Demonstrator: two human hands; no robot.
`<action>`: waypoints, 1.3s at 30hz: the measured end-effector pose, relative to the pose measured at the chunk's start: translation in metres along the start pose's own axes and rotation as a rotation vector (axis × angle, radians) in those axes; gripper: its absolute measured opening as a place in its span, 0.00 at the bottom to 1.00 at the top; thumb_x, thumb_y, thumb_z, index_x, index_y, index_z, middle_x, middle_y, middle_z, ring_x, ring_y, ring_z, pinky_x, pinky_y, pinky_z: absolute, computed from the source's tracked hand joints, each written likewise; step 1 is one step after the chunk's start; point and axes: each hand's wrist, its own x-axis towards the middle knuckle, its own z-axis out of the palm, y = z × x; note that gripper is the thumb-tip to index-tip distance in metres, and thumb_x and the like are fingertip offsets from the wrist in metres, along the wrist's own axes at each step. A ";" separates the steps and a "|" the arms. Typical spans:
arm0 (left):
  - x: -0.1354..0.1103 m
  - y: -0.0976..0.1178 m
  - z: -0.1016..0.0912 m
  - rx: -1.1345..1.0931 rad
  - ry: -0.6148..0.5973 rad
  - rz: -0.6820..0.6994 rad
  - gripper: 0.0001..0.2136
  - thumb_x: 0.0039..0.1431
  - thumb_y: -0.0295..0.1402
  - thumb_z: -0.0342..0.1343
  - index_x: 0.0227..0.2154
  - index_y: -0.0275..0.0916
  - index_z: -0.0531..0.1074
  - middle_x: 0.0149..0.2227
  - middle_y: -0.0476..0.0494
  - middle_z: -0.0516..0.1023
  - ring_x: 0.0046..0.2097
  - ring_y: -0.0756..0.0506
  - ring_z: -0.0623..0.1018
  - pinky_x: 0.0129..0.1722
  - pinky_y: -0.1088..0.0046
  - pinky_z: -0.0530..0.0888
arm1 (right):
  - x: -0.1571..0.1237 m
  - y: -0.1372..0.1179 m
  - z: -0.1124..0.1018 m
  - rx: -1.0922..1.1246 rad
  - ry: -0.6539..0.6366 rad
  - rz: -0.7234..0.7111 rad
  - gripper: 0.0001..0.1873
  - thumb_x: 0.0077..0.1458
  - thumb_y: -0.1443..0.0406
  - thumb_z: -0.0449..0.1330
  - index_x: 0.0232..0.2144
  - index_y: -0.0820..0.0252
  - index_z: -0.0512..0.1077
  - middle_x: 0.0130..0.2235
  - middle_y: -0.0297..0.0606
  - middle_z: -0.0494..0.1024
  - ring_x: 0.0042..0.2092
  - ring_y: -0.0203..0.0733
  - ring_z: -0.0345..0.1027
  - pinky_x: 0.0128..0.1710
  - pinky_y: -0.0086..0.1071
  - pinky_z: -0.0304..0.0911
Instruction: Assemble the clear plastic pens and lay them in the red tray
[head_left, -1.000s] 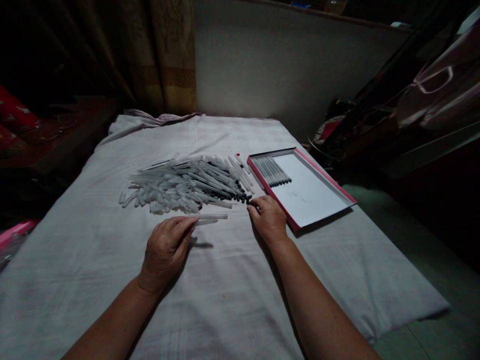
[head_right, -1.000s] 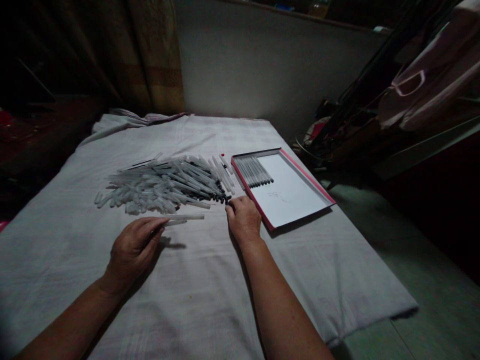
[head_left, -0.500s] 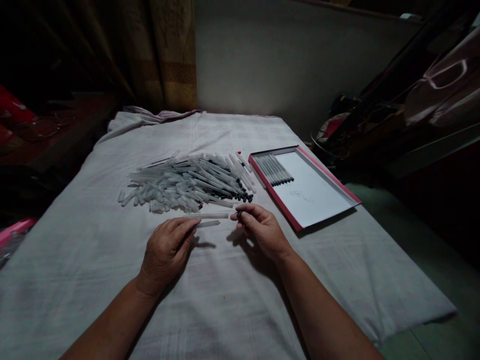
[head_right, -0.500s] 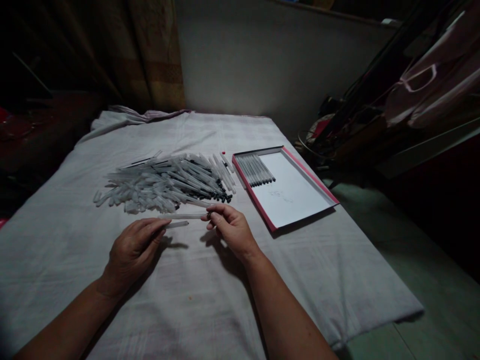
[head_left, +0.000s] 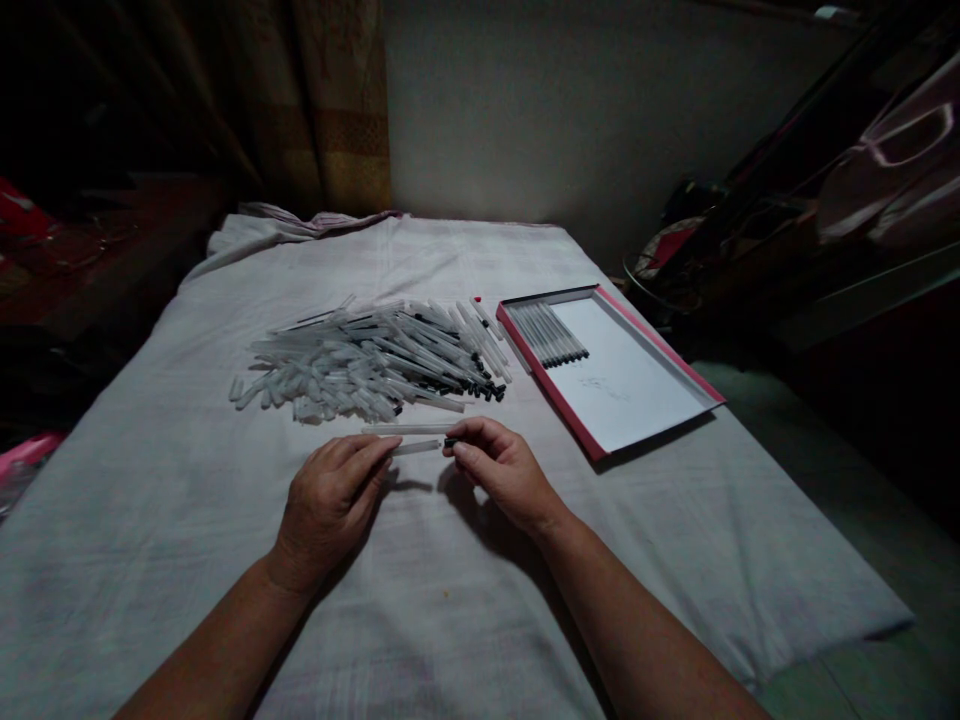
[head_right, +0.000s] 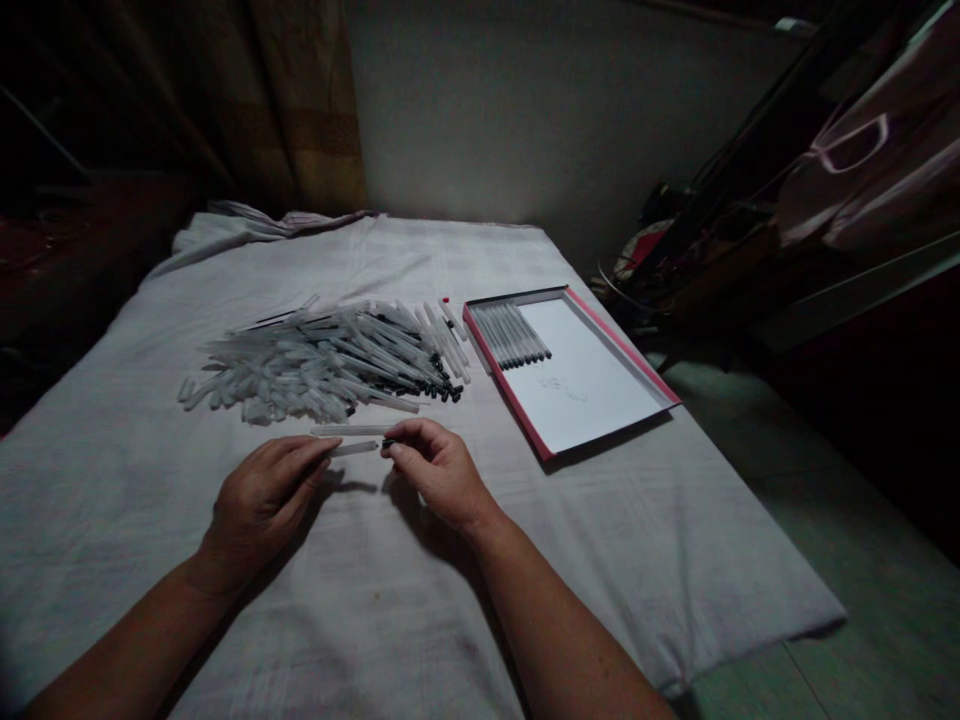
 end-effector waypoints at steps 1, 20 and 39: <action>0.000 0.000 0.000 0.004 -0.003 -0.001 0.11 0.67 0.31 0.53 0.49 0.41 0.75 0.41 0.41 0.81 0.41 0.43 0.79 0.42 0.67 0.75 | 0.000 0.001 0.001 -0.014 -0.011 -0.015 0.13 0.44 0.60 0.68 0.32 0.57 0.74 0.29 0.33 0.78 0.26 0.32 0.65 0.24 0.25 0.59; -0.002 -0.002 0.002 0.021 -0.038 0.014 0.11 0.67 0.34 0.52 0.48 0.41 0.76 0.39 0.41 0.81 0.40 0.43 0.80 0.40 0.66 0.75 | -0.005 0.010 -0.008 -0.661 0.028 -0.524 0.09 0.59 0.65 0.58 0.39 0.54 0.79 0.37 0.39 0.83 0.38 0.42 0.77 0.42 0.34 0.72; -0.003 -0.002 0.004 0.010 -0.057 -0.021 0.11 0.67 0.36 0.51 0.46 0.42 0.77 0.39 0.42 0.82 0.39 0.43 0.80 0.40 0.66 0.75 | -0.005 0.010 -0.008 -0.853 -0.029 -0.490 0.08 0.61 0.63 0.55 0.33 0.56 0.74 0.30 0.35 0.79 0.31 0.38 0.72 0.34 0.30 0.66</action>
